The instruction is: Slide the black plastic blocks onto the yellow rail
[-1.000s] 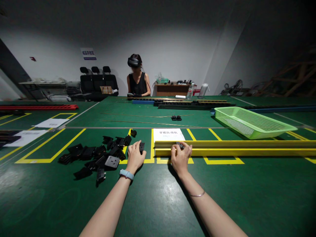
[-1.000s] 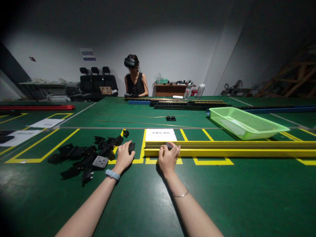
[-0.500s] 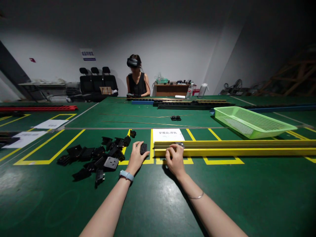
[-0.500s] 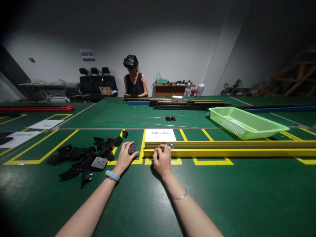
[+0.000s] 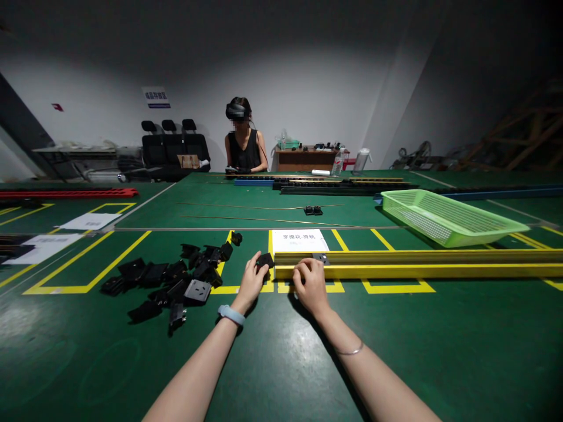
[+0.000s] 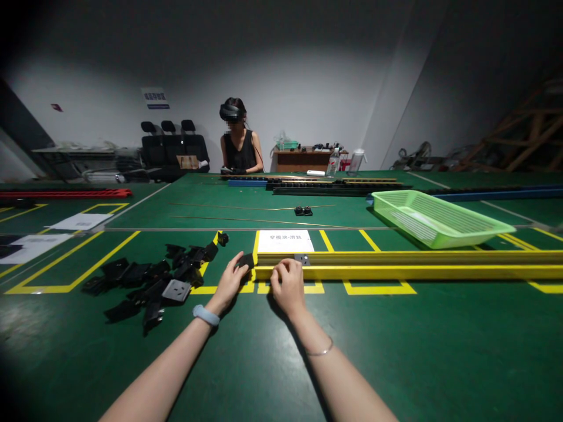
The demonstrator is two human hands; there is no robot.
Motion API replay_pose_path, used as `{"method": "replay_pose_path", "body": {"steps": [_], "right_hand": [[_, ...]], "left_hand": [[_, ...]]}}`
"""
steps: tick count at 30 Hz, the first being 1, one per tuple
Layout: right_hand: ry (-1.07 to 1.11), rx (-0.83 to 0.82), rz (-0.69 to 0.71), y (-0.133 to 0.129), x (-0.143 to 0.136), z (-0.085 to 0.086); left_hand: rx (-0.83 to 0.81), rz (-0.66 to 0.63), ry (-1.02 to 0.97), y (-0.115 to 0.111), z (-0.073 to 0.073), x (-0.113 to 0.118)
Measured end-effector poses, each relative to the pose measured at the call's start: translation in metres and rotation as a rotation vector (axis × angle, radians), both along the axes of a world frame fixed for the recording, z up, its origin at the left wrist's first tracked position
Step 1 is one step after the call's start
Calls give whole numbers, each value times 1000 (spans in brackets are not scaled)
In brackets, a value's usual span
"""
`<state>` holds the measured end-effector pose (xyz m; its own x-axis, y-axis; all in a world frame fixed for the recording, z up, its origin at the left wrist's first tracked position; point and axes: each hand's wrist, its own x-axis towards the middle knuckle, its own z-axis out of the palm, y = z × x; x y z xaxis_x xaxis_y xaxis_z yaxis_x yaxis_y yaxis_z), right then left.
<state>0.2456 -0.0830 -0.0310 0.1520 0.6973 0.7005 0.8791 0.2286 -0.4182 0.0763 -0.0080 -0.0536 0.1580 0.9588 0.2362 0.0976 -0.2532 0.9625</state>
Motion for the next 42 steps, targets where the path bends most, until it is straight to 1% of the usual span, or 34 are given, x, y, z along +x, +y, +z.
{"method": "replay_pose_path", "body": {"steps": [3,5,8,12,16,25,31,37,42], "right_hand": [[-1,-3,0,0,0,0],[-3,-12,3,-1,0,1],[-5,-22,5,-1,0,2],[-5,-13,6,-2,0,2],[1,-3,9,-1,0,2],[2,4,4,-1,-1,2],[2,-3,2,-1,-1,1],[-5,-3,-2,-1,-1,1],[-5,1,-1,-1,0,2]], "left_hand": [[-125,-85,-128,-5,5,1],[-173,-110,-190,-7,8,2],[-198,-119,-265,-8,9,3],[-213,-100,-332,-5,4,1],[-209,-108,-327,-3,2,-1],[-190,-114,-294,-4,5,-1],[-187,-118,-307,-6,6,-2],[-180,-104,-248,-7,8,-2],[-200,-109,-283,-8,9,-2]]}}
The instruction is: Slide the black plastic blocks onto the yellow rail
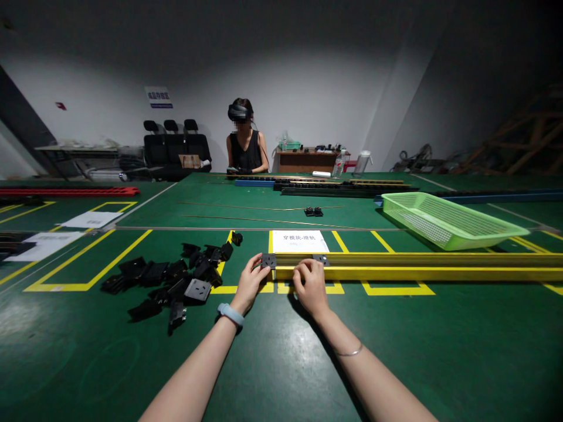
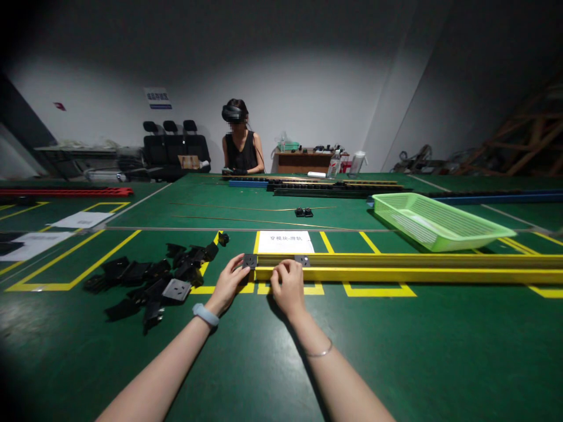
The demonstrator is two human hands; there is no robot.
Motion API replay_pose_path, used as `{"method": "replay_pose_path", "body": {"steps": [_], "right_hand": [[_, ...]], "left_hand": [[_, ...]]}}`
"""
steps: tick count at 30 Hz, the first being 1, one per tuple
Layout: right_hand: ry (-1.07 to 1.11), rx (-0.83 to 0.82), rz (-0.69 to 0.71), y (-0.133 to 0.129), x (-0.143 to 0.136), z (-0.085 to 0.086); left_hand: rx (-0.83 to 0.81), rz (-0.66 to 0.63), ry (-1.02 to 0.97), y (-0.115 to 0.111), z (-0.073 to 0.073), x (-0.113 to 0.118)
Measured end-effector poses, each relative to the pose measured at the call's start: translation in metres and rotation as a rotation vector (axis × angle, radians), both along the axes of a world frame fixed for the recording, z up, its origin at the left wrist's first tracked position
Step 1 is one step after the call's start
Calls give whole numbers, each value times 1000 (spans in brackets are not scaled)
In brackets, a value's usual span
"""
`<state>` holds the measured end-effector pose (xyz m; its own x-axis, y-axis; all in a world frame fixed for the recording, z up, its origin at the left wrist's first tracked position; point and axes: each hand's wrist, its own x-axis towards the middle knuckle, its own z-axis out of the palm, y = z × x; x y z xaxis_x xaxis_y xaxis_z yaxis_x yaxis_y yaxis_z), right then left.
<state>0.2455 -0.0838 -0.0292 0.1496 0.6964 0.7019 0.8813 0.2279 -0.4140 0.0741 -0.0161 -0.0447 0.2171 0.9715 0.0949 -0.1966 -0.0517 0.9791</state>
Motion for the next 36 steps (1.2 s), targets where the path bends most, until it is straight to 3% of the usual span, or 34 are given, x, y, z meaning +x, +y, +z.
{"method": "replay_pose_path", "body": {"steps": [12,20,32,36], "right_hand": [[-3,-7,2,0,0,-1],[3,-8,-1,1,0,-1],[-5,76,-24,-4,-2,2],[-4,84,125,-7,-4,3]], "left_hand": [[-61,-60,-97,-1,1,-1],[-64,-56,-51,1,0,-3],[-8,-27,52,-3,9,-4],[4,-56,74,-5,12,-4]]}}
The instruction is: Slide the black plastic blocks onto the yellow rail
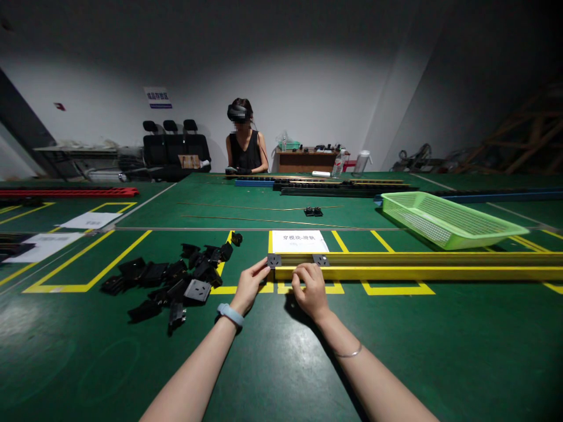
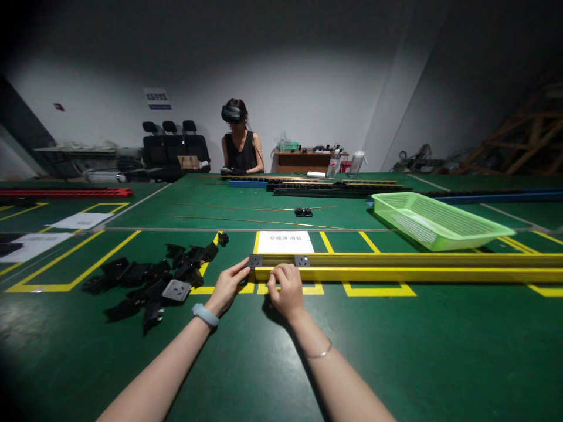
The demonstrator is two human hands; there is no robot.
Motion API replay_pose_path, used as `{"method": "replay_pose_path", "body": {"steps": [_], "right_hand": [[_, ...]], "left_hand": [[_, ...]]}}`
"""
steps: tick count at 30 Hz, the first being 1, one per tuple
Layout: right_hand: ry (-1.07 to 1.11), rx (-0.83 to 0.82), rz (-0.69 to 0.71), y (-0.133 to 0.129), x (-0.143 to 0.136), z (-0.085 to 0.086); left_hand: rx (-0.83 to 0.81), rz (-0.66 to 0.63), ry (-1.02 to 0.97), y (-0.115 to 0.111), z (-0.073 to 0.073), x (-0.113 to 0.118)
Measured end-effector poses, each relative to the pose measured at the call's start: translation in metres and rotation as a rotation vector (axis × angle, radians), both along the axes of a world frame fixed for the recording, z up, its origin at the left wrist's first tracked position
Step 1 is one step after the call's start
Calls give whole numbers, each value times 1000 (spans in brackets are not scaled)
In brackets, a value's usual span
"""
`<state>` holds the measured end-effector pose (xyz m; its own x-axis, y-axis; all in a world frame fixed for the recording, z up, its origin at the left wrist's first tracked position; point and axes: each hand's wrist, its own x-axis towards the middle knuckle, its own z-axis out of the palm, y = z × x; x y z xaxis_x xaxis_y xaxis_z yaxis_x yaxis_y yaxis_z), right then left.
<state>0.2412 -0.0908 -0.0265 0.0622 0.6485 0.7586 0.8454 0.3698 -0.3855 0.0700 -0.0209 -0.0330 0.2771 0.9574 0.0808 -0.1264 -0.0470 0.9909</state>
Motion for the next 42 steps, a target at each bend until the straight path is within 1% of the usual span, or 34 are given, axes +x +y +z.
{"method": "replay_pose_path", "body": {"steps": [3,7,10,14,20,25,29,33,37,42], "right_hand": [[12,-28,99,0,-1,-1],[37,-48,113,2,-1,-3],[55,-66,119,2,-1,-2],[68,-122,165,1,-2,0],[70,-191,244,-1,-4,2],[83,-248,287,-2,-5,3],[67,-340,297,-3,-6,4],[26,-371,289,-4,-8,5],[5,-362,247,-3,-8,5],[15,-306,200,-2,-7,4]], "left_hand": [[26,-29,53,-2,3,0],[90,-67,108,-4,7,-1],[92,-70,119,-5,8,-1],[103,-92,143,-4,7,-1],[128,-169,145,-4,5,1],[185,-241,158,-6,4,3],[204,-253,176,-4,-4,4],[219,-267,200,-2,-10,4],[226,-267,196,-3,-8,5],[206,-259,187,-6,-2,6]]}}
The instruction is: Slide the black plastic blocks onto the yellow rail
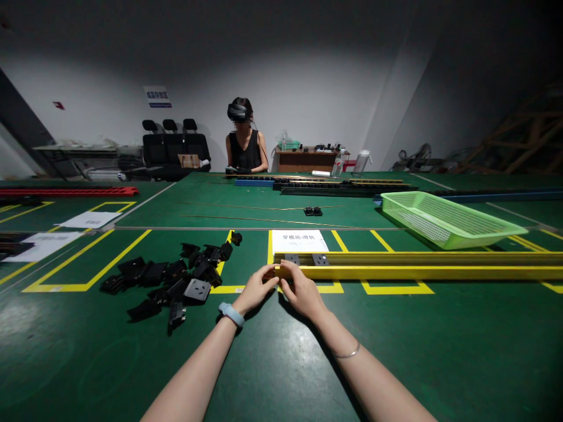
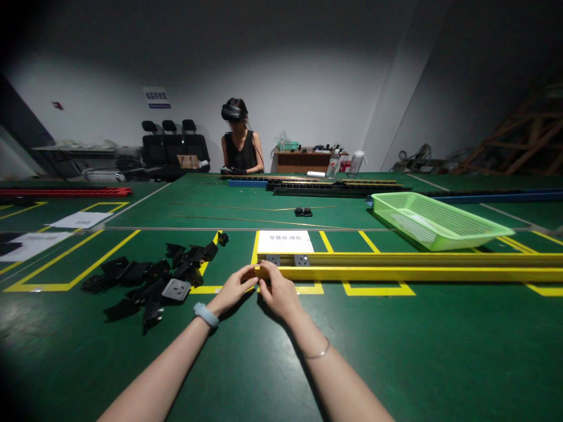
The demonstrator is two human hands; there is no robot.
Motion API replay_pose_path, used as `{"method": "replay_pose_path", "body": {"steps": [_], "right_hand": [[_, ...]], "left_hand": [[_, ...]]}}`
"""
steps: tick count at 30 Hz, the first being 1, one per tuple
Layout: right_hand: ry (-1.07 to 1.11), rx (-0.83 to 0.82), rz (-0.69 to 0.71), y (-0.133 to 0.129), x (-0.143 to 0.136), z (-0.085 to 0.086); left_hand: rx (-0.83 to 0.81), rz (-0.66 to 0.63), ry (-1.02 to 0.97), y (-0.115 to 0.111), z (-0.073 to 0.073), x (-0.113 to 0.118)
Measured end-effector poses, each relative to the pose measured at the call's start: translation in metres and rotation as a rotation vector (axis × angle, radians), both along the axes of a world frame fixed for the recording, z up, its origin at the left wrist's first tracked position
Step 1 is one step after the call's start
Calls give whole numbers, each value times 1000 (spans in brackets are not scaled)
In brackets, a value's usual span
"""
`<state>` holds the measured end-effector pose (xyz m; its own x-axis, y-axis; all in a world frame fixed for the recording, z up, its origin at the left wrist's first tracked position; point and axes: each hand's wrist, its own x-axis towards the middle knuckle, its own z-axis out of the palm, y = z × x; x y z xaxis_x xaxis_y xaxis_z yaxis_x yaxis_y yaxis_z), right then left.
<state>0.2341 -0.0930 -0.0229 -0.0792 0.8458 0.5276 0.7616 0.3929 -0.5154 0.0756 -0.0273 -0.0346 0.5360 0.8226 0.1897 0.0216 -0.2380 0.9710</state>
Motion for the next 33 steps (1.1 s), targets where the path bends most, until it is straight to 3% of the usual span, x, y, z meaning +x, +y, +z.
{"method": "replay_pose_path", "body": {"steps": [21,29,33], "right_hand": [[21,73,-339,5,3,-5],[62,120,-243,6,4,-7],[57,131,-89,5,4,-8]], "left_hand": [[-28,22,20,1,-4,0],[-9,58,30,1,-2,0],[119,208,58,12,-5,-1]]}}
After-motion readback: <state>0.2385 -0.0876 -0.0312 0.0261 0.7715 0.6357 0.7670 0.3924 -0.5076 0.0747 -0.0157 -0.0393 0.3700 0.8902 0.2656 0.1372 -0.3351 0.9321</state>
